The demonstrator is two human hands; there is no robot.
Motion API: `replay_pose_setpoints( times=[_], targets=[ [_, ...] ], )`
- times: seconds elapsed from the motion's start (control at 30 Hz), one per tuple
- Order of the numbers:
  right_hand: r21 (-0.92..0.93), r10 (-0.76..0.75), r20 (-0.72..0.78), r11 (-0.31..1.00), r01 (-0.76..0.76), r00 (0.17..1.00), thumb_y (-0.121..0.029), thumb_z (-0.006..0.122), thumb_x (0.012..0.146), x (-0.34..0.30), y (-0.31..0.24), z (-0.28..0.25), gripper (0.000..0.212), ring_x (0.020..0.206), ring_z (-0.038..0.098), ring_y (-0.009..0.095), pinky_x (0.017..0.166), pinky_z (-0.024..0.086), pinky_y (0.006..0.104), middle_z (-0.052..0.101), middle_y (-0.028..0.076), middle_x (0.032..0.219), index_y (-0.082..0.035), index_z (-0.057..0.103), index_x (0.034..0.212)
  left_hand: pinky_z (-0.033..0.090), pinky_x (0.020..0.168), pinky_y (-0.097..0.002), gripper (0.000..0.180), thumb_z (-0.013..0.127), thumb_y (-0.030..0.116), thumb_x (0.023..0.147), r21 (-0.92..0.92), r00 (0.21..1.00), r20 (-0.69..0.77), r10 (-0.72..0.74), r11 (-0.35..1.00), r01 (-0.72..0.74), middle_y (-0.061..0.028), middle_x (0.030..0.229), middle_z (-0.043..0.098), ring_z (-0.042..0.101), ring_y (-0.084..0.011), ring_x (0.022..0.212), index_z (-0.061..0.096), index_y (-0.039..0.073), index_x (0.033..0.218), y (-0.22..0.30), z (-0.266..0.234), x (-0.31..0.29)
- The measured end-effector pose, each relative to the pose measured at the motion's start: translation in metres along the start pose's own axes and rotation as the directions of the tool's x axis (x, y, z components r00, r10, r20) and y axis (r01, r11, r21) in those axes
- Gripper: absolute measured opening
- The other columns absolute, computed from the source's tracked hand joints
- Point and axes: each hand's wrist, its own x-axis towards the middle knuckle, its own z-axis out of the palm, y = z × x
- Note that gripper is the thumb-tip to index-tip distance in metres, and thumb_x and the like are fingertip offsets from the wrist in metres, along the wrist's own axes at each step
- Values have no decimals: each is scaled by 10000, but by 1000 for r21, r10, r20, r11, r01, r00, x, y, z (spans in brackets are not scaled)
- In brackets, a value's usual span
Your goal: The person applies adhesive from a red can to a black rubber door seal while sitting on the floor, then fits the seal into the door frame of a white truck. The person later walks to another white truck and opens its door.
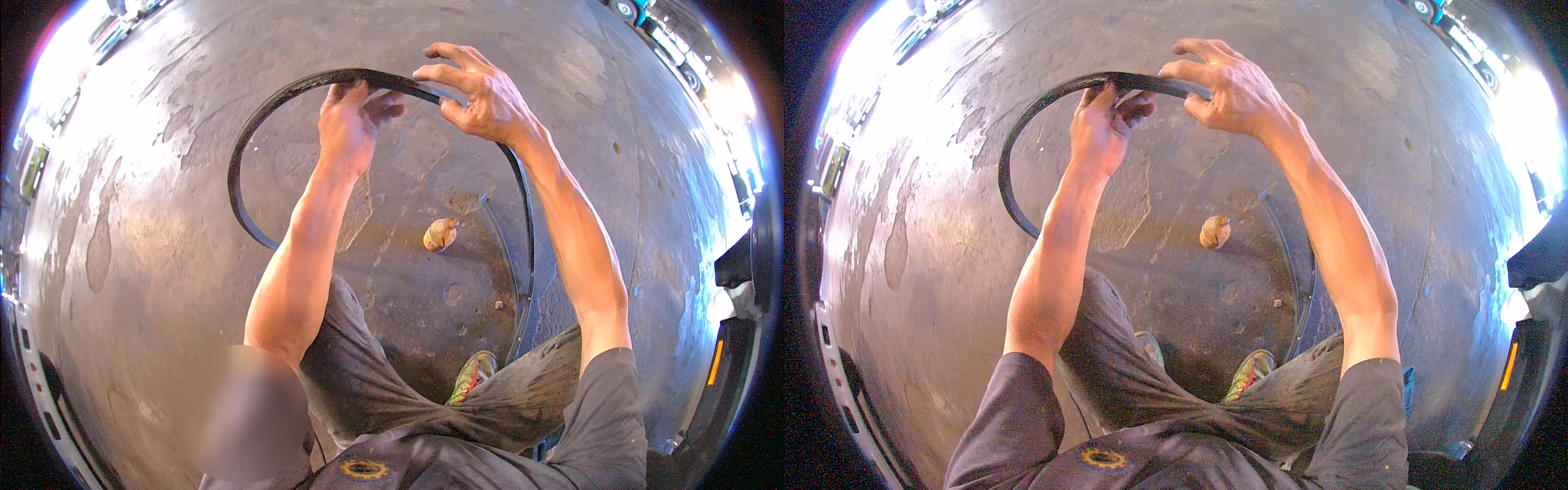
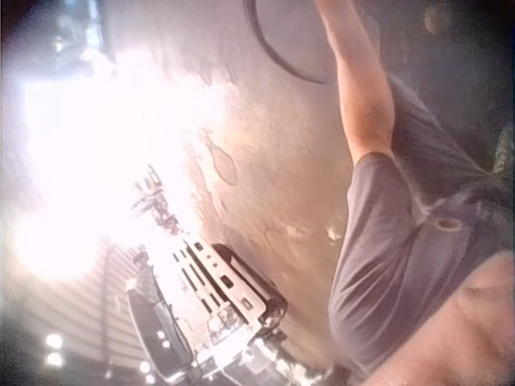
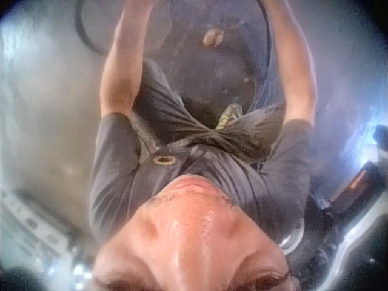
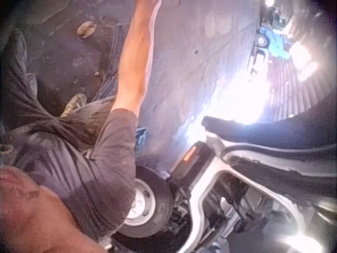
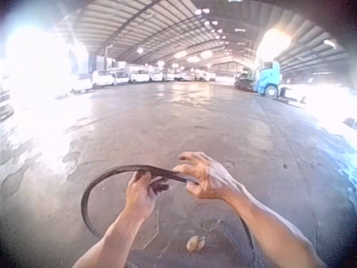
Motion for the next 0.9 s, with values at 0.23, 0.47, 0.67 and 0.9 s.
replay_pose_setpoints(
  times=[0.23,0.47,0.67,0.9],
  targets=[
    [-51,-90,40,994,92,995,-110,634,678,-12,14,-4,376,1154,516,314,938,467,405,529,75,1257,-183,641,1047,547,763,-480,188,408,145,973,21,999,33,-31,999,30,-163,1108,602,618,-410,993,456,40,1123,8,0,-6],
    [-108,186,135,979,-172,973,-103,646,678,-77,32,-6,407,1156,524,311,942,464,413,531,105,1259,-200,634,1072,509,835,-487,231,413,238,979,69,996,74,-47,997,42,-129,1151,597,588,-405,1061,453,108,1166,18,-8,-5],
    [67,19,-41,998,-16,999,-56,624,659,-60,18,-3,497,1126,537,323,923,472,416,539,100,1244,-205,602,1133,514,834,-497,235,392,244,987,41,991,87,-100,994,97,-131,1190,572,574,-424,1077,451,100,1164,13,-3,-6],
    [76,-90,-45,993,93,995,-52,619,650,-33,5,0,508,1053,568,324,870,493,417,562,93,1195,-176,578,1141,534,815,-489,242,374,256,995,49,989,108,-103,994,98,-132,1149,595,568,-437,1080,480,80,1123,13,2,-9]
  ],
)
